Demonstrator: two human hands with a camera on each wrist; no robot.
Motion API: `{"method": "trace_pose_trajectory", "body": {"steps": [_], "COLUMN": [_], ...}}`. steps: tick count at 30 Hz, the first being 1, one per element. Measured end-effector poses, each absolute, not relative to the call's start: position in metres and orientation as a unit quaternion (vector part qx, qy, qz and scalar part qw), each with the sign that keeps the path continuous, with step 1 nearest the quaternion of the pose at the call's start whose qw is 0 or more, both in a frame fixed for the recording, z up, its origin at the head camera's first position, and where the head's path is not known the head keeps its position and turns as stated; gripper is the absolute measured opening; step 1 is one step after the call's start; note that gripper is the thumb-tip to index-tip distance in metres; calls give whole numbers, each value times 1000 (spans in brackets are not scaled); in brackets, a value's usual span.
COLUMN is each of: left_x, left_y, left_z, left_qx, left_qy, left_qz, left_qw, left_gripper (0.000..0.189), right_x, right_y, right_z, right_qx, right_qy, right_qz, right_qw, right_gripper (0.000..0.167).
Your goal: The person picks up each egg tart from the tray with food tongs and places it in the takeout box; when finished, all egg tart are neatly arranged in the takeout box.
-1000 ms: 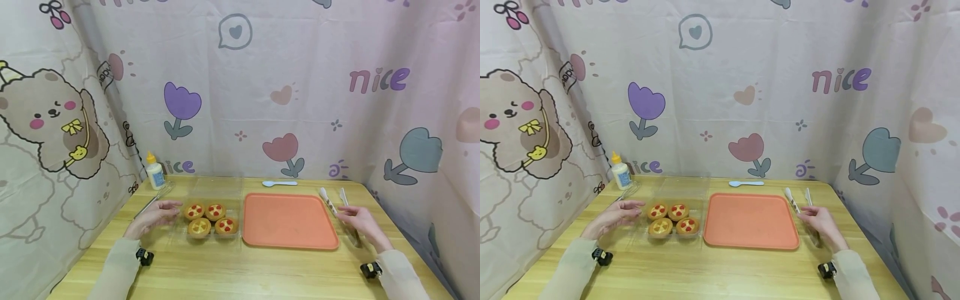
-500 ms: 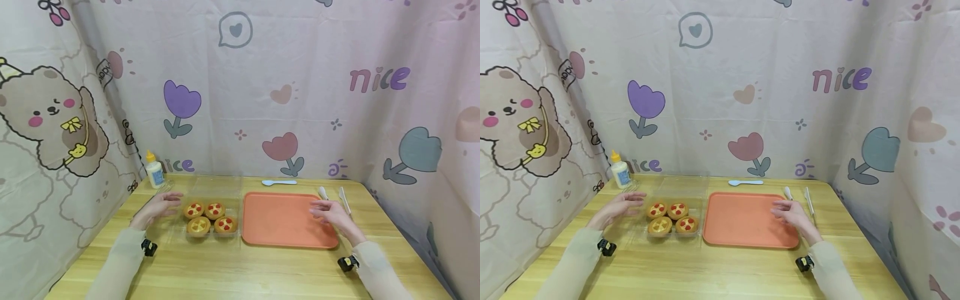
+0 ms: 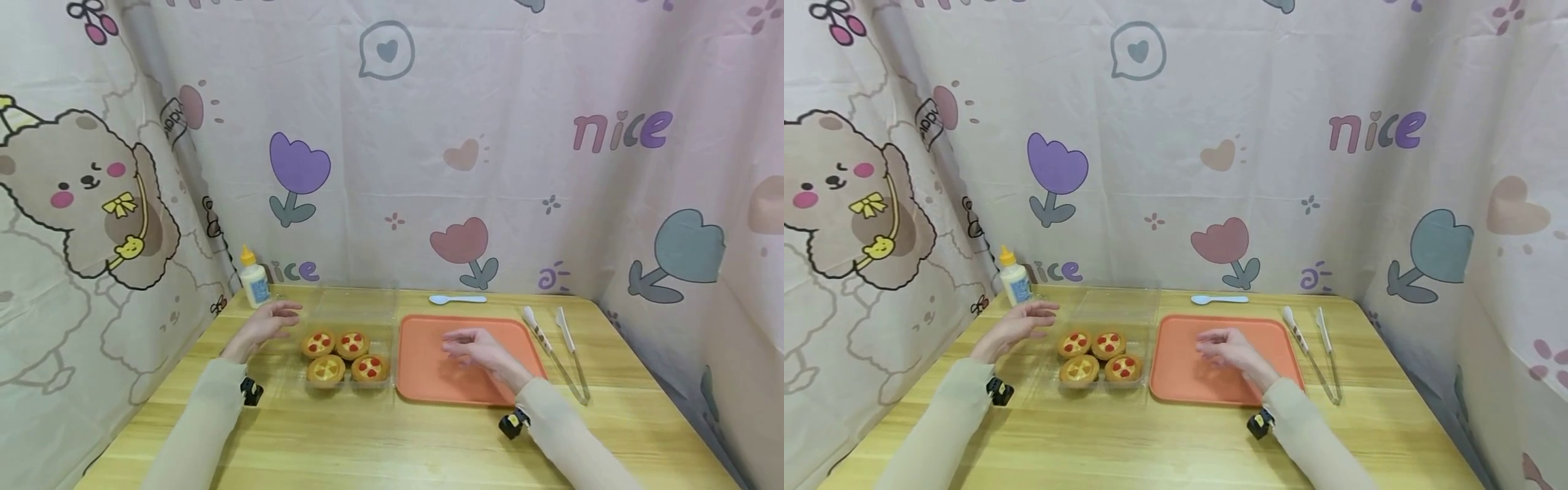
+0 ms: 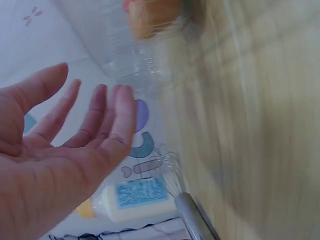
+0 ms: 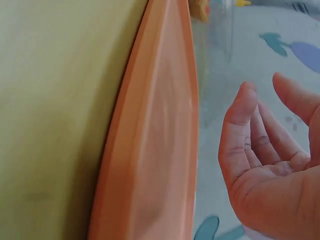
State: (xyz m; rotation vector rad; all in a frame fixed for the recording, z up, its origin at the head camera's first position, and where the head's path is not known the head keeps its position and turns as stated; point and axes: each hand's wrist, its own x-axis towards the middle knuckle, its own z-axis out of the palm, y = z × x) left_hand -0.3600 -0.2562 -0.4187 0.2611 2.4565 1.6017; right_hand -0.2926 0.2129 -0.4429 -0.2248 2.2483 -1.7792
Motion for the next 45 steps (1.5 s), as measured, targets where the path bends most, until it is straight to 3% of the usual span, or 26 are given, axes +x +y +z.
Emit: {"method": "trace_pose_trajectory", "body": {"steps": [10,33,45], "left_x": [-375,-394,-404], "left_y": [-256,-246,-242], "left_z": [-436,-441,-440], "left_qx": [119,110,89], "left_qy": [848,865,856], "left_qz": [515,489,509], "left_qw": [25,15,19], "left_gripper": [41,40,42], "right_x": [-317,-370,-381], "right_y": [169,115,102], "right_z": [-441,-434,-436], "right_qx": [-88,-97,-30], "right_qy": [741,767,754], "right_qz": [-648,-618,-654], "right_qw": [153,145,55], "right_gripper": [48,48,33]}}
